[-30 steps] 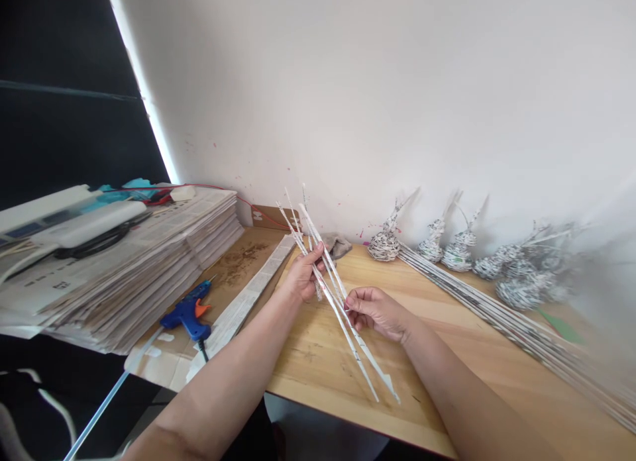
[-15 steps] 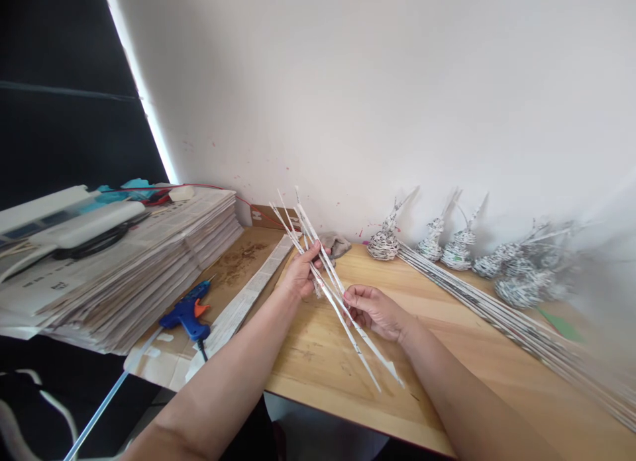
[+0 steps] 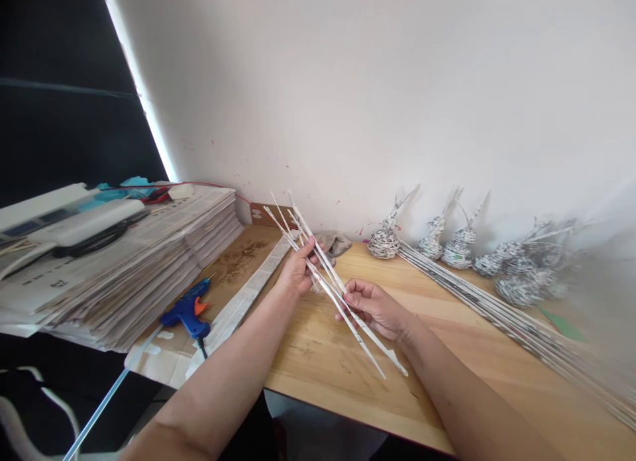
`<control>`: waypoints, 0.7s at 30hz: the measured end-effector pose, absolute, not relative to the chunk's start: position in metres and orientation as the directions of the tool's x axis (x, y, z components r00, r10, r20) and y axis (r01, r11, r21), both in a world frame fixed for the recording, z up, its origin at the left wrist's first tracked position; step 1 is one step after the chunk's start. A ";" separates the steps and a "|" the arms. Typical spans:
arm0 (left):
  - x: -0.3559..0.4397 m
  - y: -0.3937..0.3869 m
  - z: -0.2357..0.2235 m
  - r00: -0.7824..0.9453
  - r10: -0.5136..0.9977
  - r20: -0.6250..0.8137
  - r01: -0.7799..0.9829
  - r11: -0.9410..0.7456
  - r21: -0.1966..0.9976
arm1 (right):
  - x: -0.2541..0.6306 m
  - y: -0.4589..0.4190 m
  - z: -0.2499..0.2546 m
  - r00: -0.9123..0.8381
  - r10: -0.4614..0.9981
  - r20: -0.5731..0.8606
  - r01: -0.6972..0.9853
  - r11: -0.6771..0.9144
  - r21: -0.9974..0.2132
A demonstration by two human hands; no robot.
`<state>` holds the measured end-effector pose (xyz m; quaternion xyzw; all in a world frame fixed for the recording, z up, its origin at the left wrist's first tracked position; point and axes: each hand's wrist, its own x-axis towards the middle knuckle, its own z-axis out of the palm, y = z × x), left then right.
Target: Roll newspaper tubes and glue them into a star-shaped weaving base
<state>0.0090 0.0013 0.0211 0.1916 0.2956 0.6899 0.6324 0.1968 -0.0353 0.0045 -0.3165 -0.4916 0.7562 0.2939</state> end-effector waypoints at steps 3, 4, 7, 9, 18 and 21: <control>0.007 0.003 0.021 -0.133 0.986 -0.104 -0.763 -0.034 0.646 | 0.197 -0.035 0.005 -0.621 0.766 -0.164 -0.137 -0.312 -0.940; 0.007 0.003 0.021 -0.133 0.986 -0.098 -0.766 -0.039 0.642 | 0.197 -0.034 0.003 -0.625 0.763 -0.163 -0.130 -0.308 -0.943; 0.009 0.002 0.021 -0.126 0.987 -0.096 -0.768 -0.035 0.639 | 0.198 -0.032 -0.001 -0.653 0.735 -0.184 -0.096 -0.321 -0.942; 0.010 0.001 0.022 -0.119 0.988 -0.103 -0.763 -0.025 0.646 | 0.198 -0.031 -0.002 -0.663 0.721 -0.200 -0.085 -0.338 -0.937; 0.011 -0.001 0.024 -0.120 0.988 -0.097 -0.753 -0.027 0.657 | 0.197 -0.031 -0.001 -0.643 0.725 -0.247 -0.124 -0.416 -0.901; 0.011 0.000 0.024 -0.120 0.988 -0.096 -0.759 -0.029 0.650 | 0.197 -0.030 -0.001 -0.652 0.727 -0.214 -0.143 -0.396 -0.907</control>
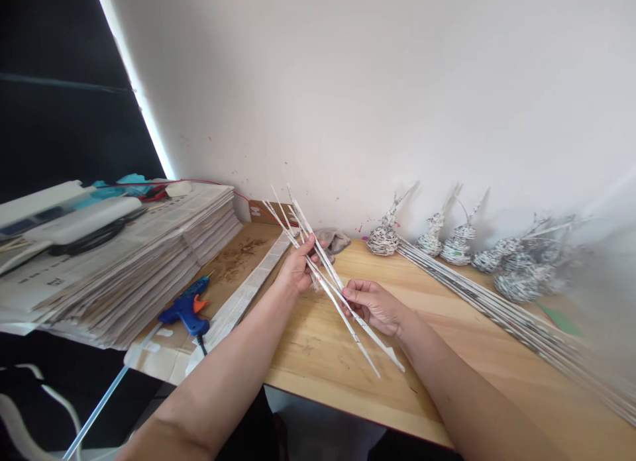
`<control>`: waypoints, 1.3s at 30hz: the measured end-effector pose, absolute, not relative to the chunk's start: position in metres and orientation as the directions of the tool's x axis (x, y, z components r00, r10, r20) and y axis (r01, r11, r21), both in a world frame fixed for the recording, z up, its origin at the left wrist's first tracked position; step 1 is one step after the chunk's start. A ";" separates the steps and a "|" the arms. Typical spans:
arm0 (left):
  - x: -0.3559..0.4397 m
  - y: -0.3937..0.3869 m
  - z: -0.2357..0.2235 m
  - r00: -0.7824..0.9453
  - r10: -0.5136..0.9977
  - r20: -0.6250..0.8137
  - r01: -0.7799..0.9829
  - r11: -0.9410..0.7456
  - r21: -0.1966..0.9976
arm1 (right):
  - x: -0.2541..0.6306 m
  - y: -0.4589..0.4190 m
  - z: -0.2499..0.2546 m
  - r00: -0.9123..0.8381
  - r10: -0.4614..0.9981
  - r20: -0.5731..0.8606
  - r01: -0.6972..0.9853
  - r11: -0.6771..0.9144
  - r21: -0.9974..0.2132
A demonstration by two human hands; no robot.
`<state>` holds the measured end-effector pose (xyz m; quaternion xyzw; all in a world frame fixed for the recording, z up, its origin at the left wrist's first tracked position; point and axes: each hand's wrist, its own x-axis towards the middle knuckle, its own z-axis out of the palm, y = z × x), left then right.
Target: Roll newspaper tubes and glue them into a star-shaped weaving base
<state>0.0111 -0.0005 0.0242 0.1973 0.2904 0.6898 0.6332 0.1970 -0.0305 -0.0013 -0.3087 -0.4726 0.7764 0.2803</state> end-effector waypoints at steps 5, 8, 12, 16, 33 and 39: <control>0.011 0.000 0.024 -0.120 0.988 -0.097 -0.758 -0.028 0.652 | 0.197 -0.031 -0.002 -0.641 0.740 -0.204 -0.148 -0.380 -0.913; 0.012 -0.002 0.025 -0.121 0.989 -0.090 -0.765 -0.035 0.643 | 0.197 -0.031 -0.002 -0.623 0.752 -0.217 -0.139 -0.379 -0.915; 0.012 -0.003 0.026 -0.122 0.988 -0.090 -0.764 -0.035 0.645 | 0.197 -0.031 -0.002 -0.595 0.761 -0.258 -0.127 -0.407 -0.905; 0.012 -0.003 0.024 -0.111 0.990 -0.083 -0.759 -0.030 0.650 | 0.196 -0.031 -0.003 -0.560 0.769 -0.309 -0.110 -0.439 -0.892; 0.013 -0.001 0.022 -0.086 0.992 -0.090 -0.768 -0.008 0.640 | 0.197 -0.031 -0.003 -0.618 0.711 -0.335 0.022 -0.411 -0.911; 0.014 -0.002 0.020 -0.078 0.995 -0.057 -0.742 -0.020 0.670 | 0.194 -0.030 -0.002 -0.577 0.756 -0.310 0.011 -0.372 -0.928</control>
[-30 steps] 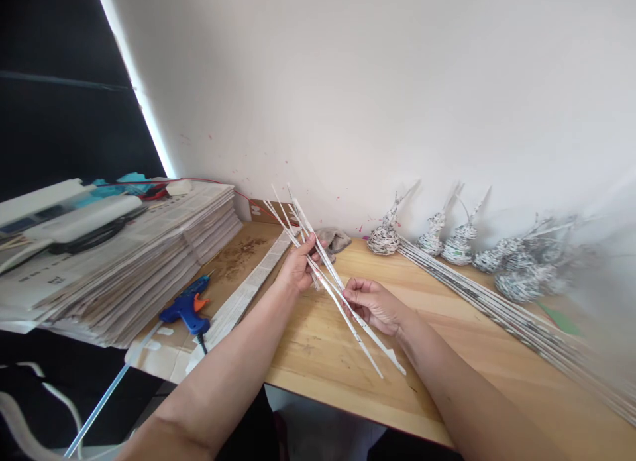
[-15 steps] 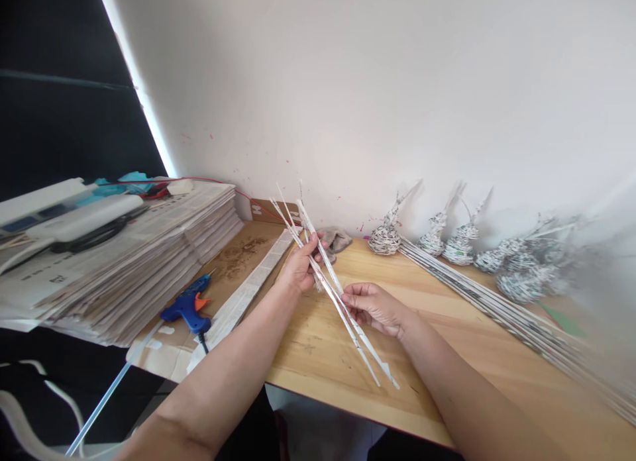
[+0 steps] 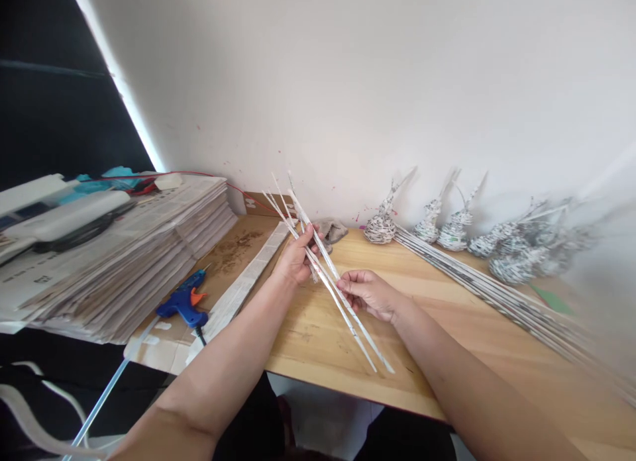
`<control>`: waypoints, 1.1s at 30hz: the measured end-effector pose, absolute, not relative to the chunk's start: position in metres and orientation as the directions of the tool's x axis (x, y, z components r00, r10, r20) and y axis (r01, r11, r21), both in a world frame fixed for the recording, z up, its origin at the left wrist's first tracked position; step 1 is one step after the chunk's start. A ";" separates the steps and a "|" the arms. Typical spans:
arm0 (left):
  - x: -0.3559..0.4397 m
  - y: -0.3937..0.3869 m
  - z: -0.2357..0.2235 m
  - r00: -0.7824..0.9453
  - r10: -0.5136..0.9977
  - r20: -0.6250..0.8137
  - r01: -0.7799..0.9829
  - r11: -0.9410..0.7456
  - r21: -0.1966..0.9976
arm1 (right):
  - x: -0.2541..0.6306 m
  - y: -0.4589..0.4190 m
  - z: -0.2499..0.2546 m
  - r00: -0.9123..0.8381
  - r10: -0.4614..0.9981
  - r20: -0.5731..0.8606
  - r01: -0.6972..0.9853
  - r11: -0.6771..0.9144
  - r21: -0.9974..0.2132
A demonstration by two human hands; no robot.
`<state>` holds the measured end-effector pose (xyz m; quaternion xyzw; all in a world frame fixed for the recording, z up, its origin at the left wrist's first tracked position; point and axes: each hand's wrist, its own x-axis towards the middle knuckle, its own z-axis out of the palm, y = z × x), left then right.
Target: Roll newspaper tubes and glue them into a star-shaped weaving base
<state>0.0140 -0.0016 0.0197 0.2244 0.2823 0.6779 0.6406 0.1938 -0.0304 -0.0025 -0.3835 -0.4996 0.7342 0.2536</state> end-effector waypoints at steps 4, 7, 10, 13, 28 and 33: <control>0.023 -0.007 0.016 -0.022 1.000 -0.019 -0.685 -0.002 0.728 | 0.192 -0.030 -0.002 -0.547 0.789 -0.279 -0.040 -0.358 -0.933; 0.030 -0.011 0.013 0.023 1.000 -0.020 -0.636 0.030 0.771 | 0.191 -0.029 -0.002 -0.520 0.816 -0.253 -0.061 -0.331 -0.942; 0.034 -0.012 0.011 0.037 0.999 -0.031 -0.627 0.048 0.777 | 0.190 -0.030 -0.001 -0.511 0.826 -0.238 -0.092 -0.328 -0.940; 0.034 -0.011 0.011 0.031 0.999 -0.034 -0.644 0.046 0.764 | 0.189 -0.033 0.001 -0.536 0.811 -0.236 -0.088 -0.332 -0.939; 0.034 -0.008 0.015 -0.088 0.995 -0.052 -0.686 -0.023 0.727 | 0.182 -0.038 -0.001 -0.443 0.896 -0.034 0.056 -0.011 -0.998; 0.032 -0.005 0.013 -0.128 0.986 -0.107 -0.698 -0.013 0.716 | 0.181 -0.041 0.003 -0.328 0.944 0.033 0.174 0.094 -0.980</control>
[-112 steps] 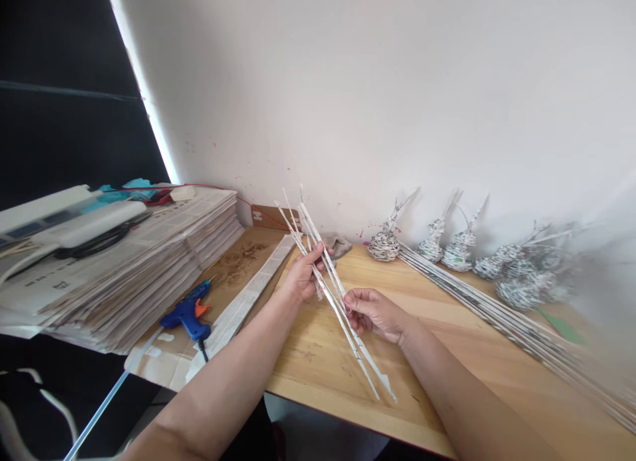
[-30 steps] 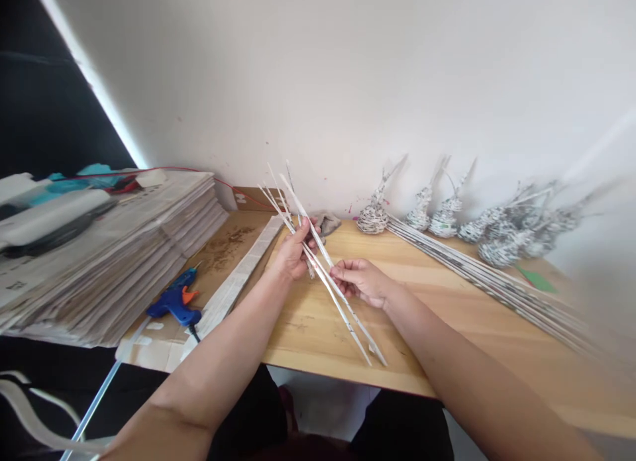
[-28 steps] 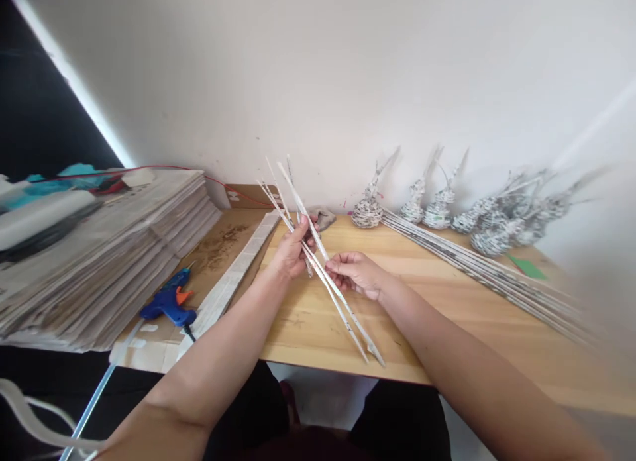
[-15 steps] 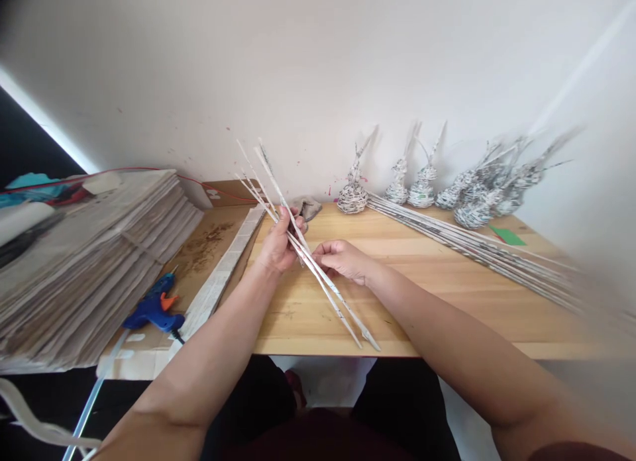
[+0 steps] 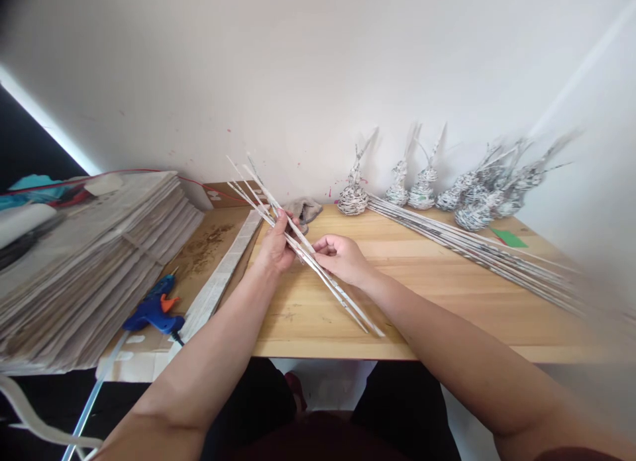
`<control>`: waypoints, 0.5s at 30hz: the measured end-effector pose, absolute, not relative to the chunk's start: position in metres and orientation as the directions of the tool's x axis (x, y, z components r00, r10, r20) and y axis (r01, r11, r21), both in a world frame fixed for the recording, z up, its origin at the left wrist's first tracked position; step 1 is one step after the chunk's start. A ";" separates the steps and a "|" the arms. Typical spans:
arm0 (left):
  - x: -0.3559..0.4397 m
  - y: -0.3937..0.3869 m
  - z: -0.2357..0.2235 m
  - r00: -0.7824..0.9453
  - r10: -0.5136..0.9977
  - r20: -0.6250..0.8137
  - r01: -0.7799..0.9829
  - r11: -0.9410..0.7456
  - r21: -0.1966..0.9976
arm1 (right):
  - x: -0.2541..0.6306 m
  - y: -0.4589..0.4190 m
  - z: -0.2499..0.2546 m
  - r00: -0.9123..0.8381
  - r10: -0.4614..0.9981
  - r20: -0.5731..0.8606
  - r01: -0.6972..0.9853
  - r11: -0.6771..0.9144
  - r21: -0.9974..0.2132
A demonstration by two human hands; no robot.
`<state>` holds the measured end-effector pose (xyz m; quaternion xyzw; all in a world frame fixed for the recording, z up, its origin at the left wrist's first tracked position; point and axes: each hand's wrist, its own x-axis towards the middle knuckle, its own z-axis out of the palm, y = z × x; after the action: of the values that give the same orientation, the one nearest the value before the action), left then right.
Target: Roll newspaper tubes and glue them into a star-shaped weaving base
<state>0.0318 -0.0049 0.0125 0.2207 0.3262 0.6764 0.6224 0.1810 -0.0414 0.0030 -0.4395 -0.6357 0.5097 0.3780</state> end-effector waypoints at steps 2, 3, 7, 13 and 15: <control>0.031 -0.004 0.012 -0.141 0.984 -0.109 -0.703 -0.022 0.710 | 0.181 -0.042 0.003 -0.286 0.956 0.070 0.174 0.123 -0.977; 0.031 -0.003 0.012 -0.147 0.984 -0.104 -0.704 -0.030 0.709 | 0.180 -0.042 0.003 -0.274 0.958 0.090 0.168 0.140 -0.976; 0.031 -0.002 0.011 -0.163 0.983 -0.089 -0.700 -0.052 0.712 | 0.179 -0.041 0.000 -0.260 0.954 0.148 0.144 0.189 -0.971; 0.032 -0.001 0.008 -0.199 0.977 -0.084 -0.707 -0.083 0.703 | 0.180 -0.041 0.002 -0.239 0.957 0.165 0.141 0.202 -0.969; 0.033 -0.001 0.007 -0.199 0.976 -0.087 -0.698 -0.079 0.712 | 0.180 -0.041 0.002 -0.259 0.954 0.148 0.164 0.194 -0.967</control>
<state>0.0325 -0.0008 0.0070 0.2138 0.3256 0.7026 0.5955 0.1799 -0.0407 0.0024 -0.4339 -0.6442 0.4633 0.4266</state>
